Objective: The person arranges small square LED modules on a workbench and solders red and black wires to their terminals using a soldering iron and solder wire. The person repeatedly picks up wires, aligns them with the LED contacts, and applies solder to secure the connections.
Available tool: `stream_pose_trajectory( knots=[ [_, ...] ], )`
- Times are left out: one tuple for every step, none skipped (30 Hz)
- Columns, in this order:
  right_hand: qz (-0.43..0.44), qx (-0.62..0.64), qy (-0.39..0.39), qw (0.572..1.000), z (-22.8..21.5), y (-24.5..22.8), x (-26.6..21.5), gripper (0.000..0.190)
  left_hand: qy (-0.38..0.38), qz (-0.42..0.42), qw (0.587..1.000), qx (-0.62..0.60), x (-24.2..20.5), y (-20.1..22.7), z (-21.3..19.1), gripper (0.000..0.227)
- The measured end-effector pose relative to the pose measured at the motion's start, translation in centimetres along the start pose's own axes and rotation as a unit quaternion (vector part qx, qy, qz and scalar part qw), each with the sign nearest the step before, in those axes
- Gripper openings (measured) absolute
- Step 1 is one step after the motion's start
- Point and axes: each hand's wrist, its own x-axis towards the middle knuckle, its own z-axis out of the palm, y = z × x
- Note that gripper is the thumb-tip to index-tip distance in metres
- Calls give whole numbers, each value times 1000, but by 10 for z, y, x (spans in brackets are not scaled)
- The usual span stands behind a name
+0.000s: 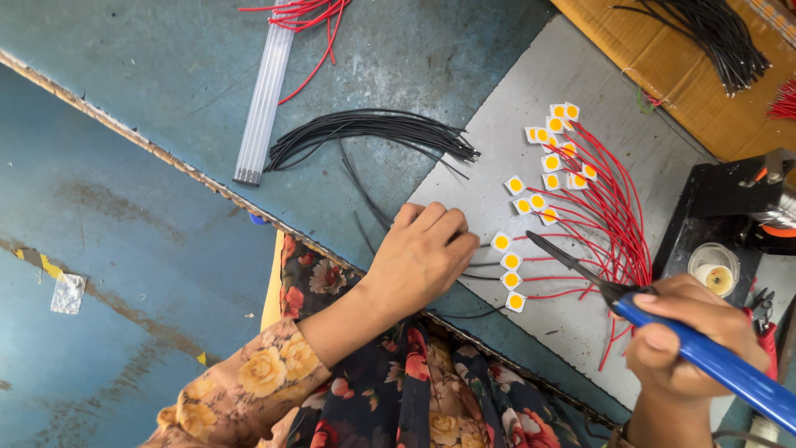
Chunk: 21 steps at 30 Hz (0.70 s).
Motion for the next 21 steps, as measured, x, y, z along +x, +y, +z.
stream_pose_trajectory(
  knots=[
    [-4, -5, 13, 1000, -6, 5, -6, 57, -11, 3, 1000, -6, 0, 2, -3, 10],
    [-8, -9, 25, 1000, -13, 9, -12, 58, -22, 6, 1000, -12, 1, 4, -7, 11],
    [-16, -18, 38, 999, -19, 13, -19, 57, -24, 4, 999, -29, 2, 5, -10, 13],
    [-11, -32, 44, 998, -27, 16, -25, 56, -26, 3, 999, -46, 4, 5, -13, 15],
    [-7, -44, 49, 998, -34, 19, -29, 55, -27, 0, 998, -62, 6, 4, -16, 18],
    [11, -61, 48, 997, -42, 19, -33, 54, -21, 0, 999, -34, 11, 1, -17, 16],
    [22, -64, 53, 996, -44, 19, -37, 53, -15, 0, 1000, -4, 16, -6, -18, 14],
    [33, -66, 58, 996, -47, 19, -41, 52, -9, -1, 1000, 26, 21, -14, -19, 13],
    [36, -57, 70, 995, -48, 18, -45, 50, -4, -8, 998, 55, 26, -23, -19, 14],
    [39, -53, 75, 995, -48, 18, -47, 50, 1, -15, 996, 83, 31, -33, -19, 15],
    [43, -50, 80, 995, -49, 16, -49, 50, 6, -22, 994, 111, 36, -41, -17, 17],
    [46, -51, 78, 995, -51, 16, -51, 51, 9, -17, 992, 123, 39, -48, -15, 16],
    [49, -52, 76, 995, -52, 16, -52, 51, 13, -13, 991, 134, 42, -53, -13, 16],
    [52, -54, 74, 994, -53, 16, -53, 52, 17, -8, 989, 146, 45, -58, -11, 16],
    [56, -57, 72, 994, -56, 16, -54, 53, 6, -2, 987, 163, 48, -60, -9, 13],
    [55, -59, 71, 994, -58, 16, -55, 53, -5, 5, 984, 181, 50, -62, -7, 10],
    [55, -62, 71, 994, -60, 15, -57, 52, -17, 11, 980, 198, 53, -62, -6, 8],
    [50, -65, 73, 994, -61, 16, -57, 51, -16, 22, 980, 195, 56, -61, -4, 9],
    [50, -63, 78, 994, -62, 17, -58, 51, -14, 32, 981, 192, 58, -58, -2, 11],
    [50, -62, 82, 993, -62, 17, -59, 51, -13, 43, 981, 189, 61, -54, 0, 13],
    [56, -57, 91, 993, -62, 18, -59, 53, -25, 52, 985, 160, 65, -49, 4, 14]
  ],
)
